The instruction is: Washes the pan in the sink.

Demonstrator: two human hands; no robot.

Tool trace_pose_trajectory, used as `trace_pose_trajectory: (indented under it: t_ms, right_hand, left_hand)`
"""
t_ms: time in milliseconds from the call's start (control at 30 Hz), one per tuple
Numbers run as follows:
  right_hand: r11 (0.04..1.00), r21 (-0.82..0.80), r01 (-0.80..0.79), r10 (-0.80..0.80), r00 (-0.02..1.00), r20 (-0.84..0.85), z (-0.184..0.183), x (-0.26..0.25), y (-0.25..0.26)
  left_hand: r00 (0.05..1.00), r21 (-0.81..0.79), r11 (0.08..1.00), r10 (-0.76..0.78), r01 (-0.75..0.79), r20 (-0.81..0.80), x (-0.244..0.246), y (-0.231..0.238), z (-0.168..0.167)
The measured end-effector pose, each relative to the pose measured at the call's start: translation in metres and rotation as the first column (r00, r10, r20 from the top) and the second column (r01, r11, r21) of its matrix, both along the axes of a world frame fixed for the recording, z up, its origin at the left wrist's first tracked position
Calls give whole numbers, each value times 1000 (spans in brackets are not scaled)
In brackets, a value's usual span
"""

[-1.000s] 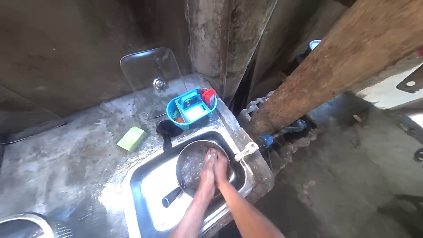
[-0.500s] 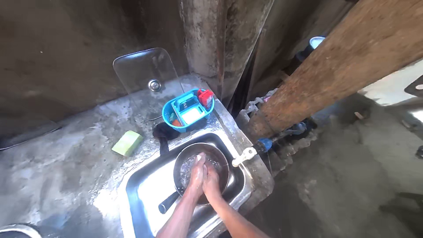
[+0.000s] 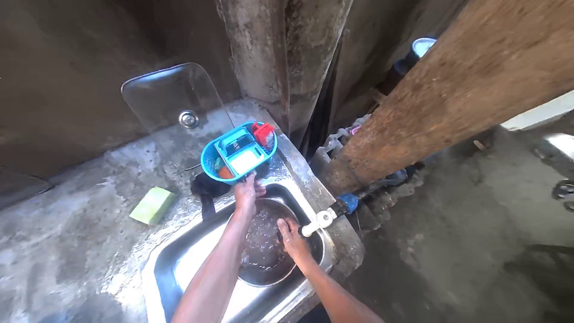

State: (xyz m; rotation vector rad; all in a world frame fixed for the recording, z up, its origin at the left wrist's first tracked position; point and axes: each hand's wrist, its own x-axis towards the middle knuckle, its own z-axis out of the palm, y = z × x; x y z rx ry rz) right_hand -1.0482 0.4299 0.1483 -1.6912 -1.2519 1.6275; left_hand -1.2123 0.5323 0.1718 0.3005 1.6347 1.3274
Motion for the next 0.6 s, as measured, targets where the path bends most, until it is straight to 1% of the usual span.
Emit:
trace_pose_trajectory:
  t_ms: [33,67,100,133,167,200,233,267,300,333,367,400,433,467,500,533,567,600]
  right_hand:
    - [999,-47,17,-19,999,-37,2,4,2]
    - [996,-85,27,-35,994,-100,1,9,4]
    - [994,-108,19,-40,981,-190,-2,14,5]
    - [993,-116,-10,-23,960,-278,-6,20,5]
    - [991,-120,-62,19,943,-333,-9,26,6]
    - [984,-136,-113,61,938,-343,-9,31,7]
    - [977,-152,-153,96,940,-328,-9,34,7]
    - [971,-155,-182,129,945,-301,-9,37,8]
    - [968,-150,-201,155,950,-270,-7,39,9]
    - [968,-145,-205,167,957,-237,-6,41,9]
    - [971,-139,-192,160,964,-211,-7,42,10]
    - [975,-138,-173,144,970,-196,-7,42,11]
    - [980,-144,-139,111,976,-190,-6,41,11]
    - [984,-147,-102,75,980,-183,-4,40,12]
    - [987,-145,-74,49,984,-172,-2,39,13]
    - [989,-137,-57,34,986,-165,-1,39,13]
    - [989,-136,-57,34,986,-165,-2,40,11]
    - [987,-145,-64,39,985,-168,-4,40,10]
  left_hand:
    - [999,33,999,-19,18,37,-3,-4,-2]
    - [996,40,995,-92,91,9,-7,-14,-4]
    - [974,5,978,-208,209,-88,-12,-31,-5]
    - [896,-90,930,-369,357,-247,-20,-53,-2]
    - [726,-257,836,-548,484,-416,-29,-78,4]
    - [492,-460,701,-712,545,-502,-37,-106,16]
    - [282,-639,558,-826,529,-488,-43,-135,26]
    - [143,-773,423,-902,472,-407,-47,-161,34]
    - [64,-863,285,-957,418,-285,-49,-184,39]
    - [20,-911,153,-987,383,-157,-52,-203,41]
    - [-5,-929,43,-999,366,-49,-54,-218,41]
    - [-20,-934,-17,-1000,358,11,-56,-228,42]
    - [-21,-933,-20,-1000,361,14,-59,-235,46]
    - [-17,-926,33,-999,376,-43,-61,-239,52]
    - [-17,-908,124,-990,401,-143,-64,-240,61]
    - [-22,-872,236,-962,430,-271,-65,-241,69]
    - [-25,-804,369,-903,467,-428,-65,-243,74]
    - [-23,-707,500,-809,501,-588,-65,-243,75]
